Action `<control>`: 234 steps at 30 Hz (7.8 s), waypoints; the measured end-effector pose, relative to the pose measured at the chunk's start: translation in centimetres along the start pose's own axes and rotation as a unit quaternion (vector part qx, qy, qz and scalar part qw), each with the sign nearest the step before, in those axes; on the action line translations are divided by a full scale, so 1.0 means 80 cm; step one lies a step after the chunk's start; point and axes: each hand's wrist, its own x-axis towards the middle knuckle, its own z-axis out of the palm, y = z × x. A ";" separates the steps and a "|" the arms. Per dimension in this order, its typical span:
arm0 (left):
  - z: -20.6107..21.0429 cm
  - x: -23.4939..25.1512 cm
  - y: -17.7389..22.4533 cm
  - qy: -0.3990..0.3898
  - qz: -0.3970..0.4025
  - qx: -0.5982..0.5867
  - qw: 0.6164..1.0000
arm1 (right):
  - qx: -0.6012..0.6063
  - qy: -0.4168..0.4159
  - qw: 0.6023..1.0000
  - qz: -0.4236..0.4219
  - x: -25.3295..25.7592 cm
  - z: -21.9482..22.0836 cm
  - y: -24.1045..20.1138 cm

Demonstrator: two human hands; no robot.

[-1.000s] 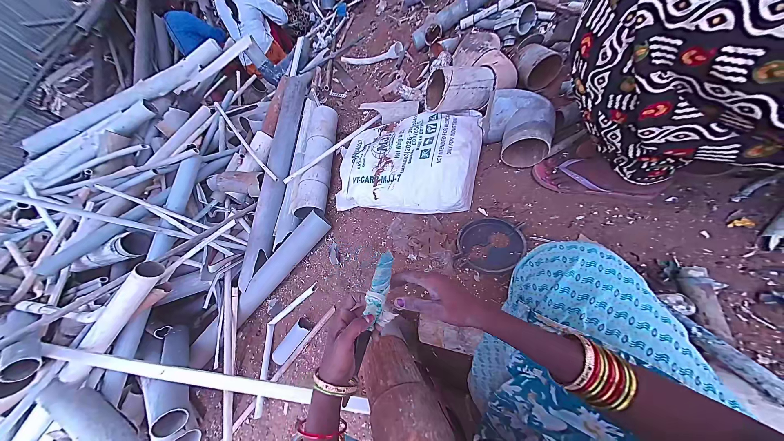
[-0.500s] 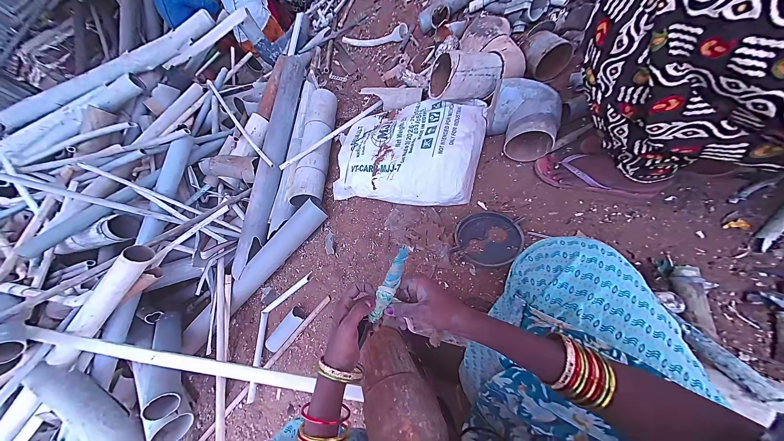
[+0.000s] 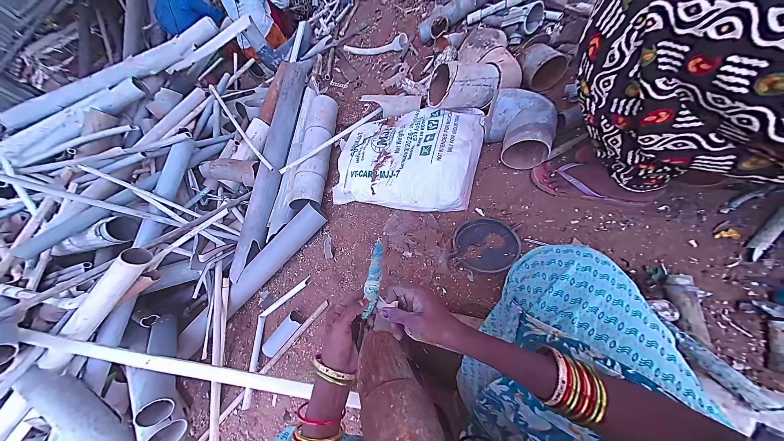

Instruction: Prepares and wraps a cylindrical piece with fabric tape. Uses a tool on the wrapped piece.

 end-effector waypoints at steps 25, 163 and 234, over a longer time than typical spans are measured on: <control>-0.014 0.014 0.013 0.061 0.164 0.115 0.978 | -0.088 0.016 0.995 -0.048 -0.010 0.005 -0.012; -0.023 -0.026 0.012 -0.128 0.099 0.149 0.976 | -0.223 -0.139 0.963 0.067 -0.010 -0.050 -0.030; -0.019 -0.026 0.010 -0.146 0.104 0.230 0.956 | -0.110 -0.054 0.992 -0.034 -0.016 -0.022 -0.018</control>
